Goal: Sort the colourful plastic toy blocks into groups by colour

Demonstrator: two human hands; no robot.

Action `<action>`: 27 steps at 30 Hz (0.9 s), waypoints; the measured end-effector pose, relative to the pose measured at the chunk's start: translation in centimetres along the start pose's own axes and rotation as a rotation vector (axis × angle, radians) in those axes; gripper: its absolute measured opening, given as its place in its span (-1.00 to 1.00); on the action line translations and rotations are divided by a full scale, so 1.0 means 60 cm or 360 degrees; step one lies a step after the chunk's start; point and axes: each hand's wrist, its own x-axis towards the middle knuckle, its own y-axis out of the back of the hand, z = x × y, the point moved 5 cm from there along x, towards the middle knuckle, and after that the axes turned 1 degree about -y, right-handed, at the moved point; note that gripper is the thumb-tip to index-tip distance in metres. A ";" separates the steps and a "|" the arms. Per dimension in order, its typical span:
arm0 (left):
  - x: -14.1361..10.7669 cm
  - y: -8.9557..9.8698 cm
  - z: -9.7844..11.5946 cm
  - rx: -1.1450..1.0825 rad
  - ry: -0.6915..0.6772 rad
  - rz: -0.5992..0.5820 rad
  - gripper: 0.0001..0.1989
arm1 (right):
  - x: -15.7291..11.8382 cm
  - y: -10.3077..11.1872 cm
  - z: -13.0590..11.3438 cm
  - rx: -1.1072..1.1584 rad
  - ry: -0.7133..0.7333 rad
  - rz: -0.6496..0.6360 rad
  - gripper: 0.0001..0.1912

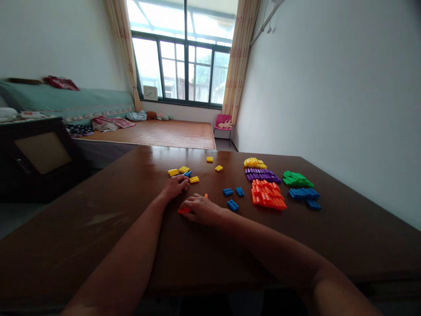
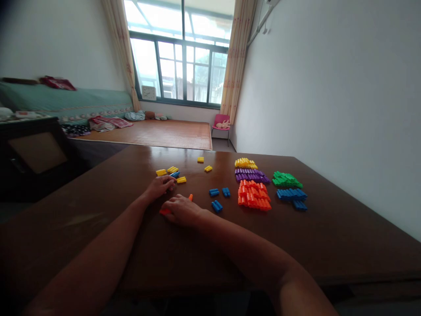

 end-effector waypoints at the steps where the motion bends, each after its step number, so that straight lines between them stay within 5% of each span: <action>1: -0.001 0.000 0.001 0.0016 -0.0001 -0.0007 -0.66 | -0.012 0.008 0.005 0.0002 -0.0032 0.0017 -0.79; 5: -0.002 0.002 0.006 0.0052 0.0002 -0.0007 -0.63 | -0.106 0.080 0.058 0.0079 -0.0318 0.0287 -0.81; 10: 0.001 0.004 0.008 0.0149 -0.0053 0.0021 -0.62 | -0.308 0.181 0.189 -0.0110 -0.1076 0.0718 -0.75; 15: 0.009 0.006 0.002 0.0262 -0.0160 0.0021 -0.61 | -0.435 0.186 0.264 -0.0351 -0.1369 0.0671 -0.73; 22: 0.007 0.004 0.001 0.0249 -0.0143 0.0010 -0.61 | -0.411 0.180 0.273 -0.0422 -0.1296 0.0657 -0.65; 27: 0.007 0.002 0.001 0.0263 -0.0186 0.0023 -0.65 | -0.287 0.179 0.214 -0.0395 -0.0883 0.0624 -0.71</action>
